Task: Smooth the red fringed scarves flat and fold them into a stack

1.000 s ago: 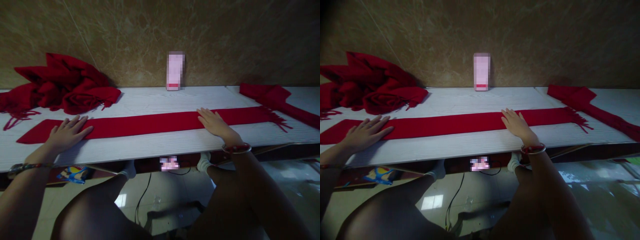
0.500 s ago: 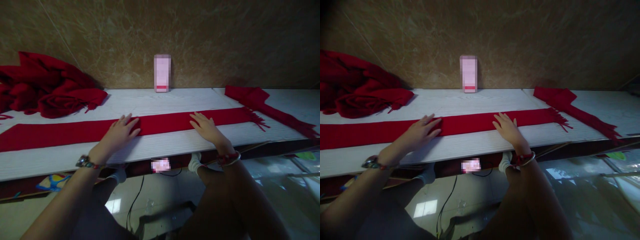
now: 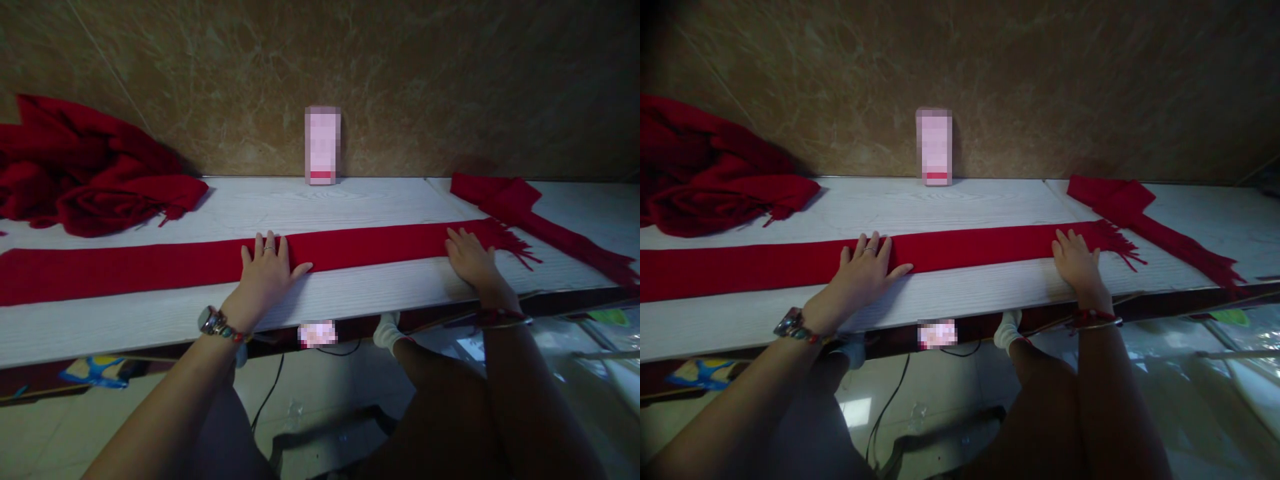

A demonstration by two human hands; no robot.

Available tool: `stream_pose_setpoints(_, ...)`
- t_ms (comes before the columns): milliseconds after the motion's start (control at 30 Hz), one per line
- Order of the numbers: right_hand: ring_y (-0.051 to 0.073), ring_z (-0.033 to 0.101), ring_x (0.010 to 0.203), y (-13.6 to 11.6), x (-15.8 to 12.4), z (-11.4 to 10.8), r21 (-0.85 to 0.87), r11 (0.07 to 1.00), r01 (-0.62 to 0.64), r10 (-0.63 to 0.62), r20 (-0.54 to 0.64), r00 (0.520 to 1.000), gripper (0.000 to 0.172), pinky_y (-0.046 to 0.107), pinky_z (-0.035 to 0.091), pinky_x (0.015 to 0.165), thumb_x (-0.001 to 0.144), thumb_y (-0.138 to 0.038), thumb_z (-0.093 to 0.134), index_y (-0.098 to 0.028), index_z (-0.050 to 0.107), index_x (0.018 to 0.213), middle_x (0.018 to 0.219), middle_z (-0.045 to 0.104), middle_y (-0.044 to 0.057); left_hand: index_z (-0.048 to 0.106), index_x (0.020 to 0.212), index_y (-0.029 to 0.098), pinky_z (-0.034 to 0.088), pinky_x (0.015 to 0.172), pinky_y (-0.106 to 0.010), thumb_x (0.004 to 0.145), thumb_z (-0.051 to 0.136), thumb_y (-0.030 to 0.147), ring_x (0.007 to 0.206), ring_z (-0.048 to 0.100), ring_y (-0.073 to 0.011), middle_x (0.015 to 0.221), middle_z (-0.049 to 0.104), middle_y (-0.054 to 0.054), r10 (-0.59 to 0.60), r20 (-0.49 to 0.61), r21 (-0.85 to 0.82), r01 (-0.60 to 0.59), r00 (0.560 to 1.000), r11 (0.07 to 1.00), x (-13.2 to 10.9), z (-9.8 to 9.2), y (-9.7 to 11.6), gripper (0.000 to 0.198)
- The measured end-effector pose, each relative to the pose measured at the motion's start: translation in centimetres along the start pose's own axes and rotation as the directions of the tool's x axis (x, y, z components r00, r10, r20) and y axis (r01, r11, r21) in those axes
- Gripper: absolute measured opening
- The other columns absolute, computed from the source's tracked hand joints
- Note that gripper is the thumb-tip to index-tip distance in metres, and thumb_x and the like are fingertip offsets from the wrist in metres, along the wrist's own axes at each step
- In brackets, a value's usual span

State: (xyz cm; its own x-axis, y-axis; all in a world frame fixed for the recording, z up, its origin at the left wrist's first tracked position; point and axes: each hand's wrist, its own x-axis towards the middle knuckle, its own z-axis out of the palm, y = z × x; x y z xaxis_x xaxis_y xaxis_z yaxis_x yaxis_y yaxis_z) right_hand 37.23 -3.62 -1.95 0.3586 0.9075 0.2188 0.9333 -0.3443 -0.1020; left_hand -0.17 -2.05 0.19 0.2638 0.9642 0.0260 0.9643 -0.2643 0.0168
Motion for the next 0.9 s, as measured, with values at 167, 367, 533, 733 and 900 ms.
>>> stream_pose_setpoints(167, 0.037, 0.034, 0.135, 1.5, 0.4, -1.0, -0.024, 0.99, -0.139, 0.14, 0.034, 0.99, 0.056, 0.065, 0.029, 0.103, 0.092, -0.034, 0.023, -0.01, 0.045, 0.137, 0.145, 0.041, 0.021, 0.03, 0.146, 0.017, 0.023, 0.108, -0.061, 0.093, 0.028, 0.057, 0.141, 0.016, -0.0361, 0.155, 0.021, -0.014, 0.251, 0.019, -0.046, -0.25, 0.968, 0.967, 0.6, 0.3, 1.4, 0.066)
stream_pose_setpoints(367, 0.029, 0.027, 0.14, -1.3, 1.1, -0.9, 0.072, 0.976, 0.204, -0.21, 0.092, 0.973, 0.053, 0.059, 0.023, 0.109, 0.093, -0.038, 0.024, -0.02, 0.042, 0.14, 0.15, 0.037, 0.011, 0.035, 0.144, 0.02, 0.025, 0.11, -0.059, 0.094, 0.032, 0.055, 0.141, 0.023, -0.0318, 0.152, 0.03, -0.012, 0.425, -0.002, -0.073, -0.424, 0.905, 0.903, 1.5, 0.5, 3.2, 0.061)
stream_pose_setpoints(533, 0.025, 0.025, 0.141, -0.4, 2.7, -0.3, 0.057, 0.971, 0.233, -0.24, 0.223, 0.945, 0.051, 0.058, 0.023, 0.11, 0.093, -0.037, 0.024, -0.028, 0.04, 0.141, 0.152, 0.034, 0.005, 0.039, 0.142, 0.02, 0.028, 0.11, -0.055, 0.095, 0.031, 0.053, 0.139, 0.029, -0.0303, 0.15, 0.033, -0.012, 0.449, -0.008, -0.064, -0.449, 0.893, 0.891, 1.8, 0.4, 4.4, 0.058)
stream_pose_setpoints(733, 0.031, 0.025, 0.14, 5.7, 4.6, -1.7, 0.006, 0.998, 0.058, -0.058, 0.22, 0.974, 0.054, 0.052, 0.023, 0.111, 0.094, -0.027, 0.024, -0.003, 0.038, 0.141, 0.149, 0.031, 0.023, 0.034, 0.144, 0.019, 0.027, 0.109, -0.058, 0.096, 0.032, 0.05, 0.14, 0.025, -0.0321, 0.152, 0.028, -0.012, 0.426, -0.009, -0.04, -0.426, 0.905, 0.904, 1.3, 0.8, 4.8, 0.057)
stream_pose_setpoints(900, 0.031, 0.03, 0.138, 6.2, 4.7, -2.7, 0.007, 0.998, 0.068, -0.068, 0.146, 0.987, 0.052, 0.043, 0.024, 0.112, 0.092, -0.019, 0.027, 0.01, 0.044, 0.131, 0.14, 0.041, 0.032, 0.037, 0.143, 0.02, 0.028, 0.109, -0.058, 0.096, 0.035, 0.05, 0.139, 0.026, -0.0324, 0.151, 0.031, -0.012, 0.397, 0.001, -0.043, -0.397, 0.918, 0.917, 1.0, 0.2, 4.8, 0.055)
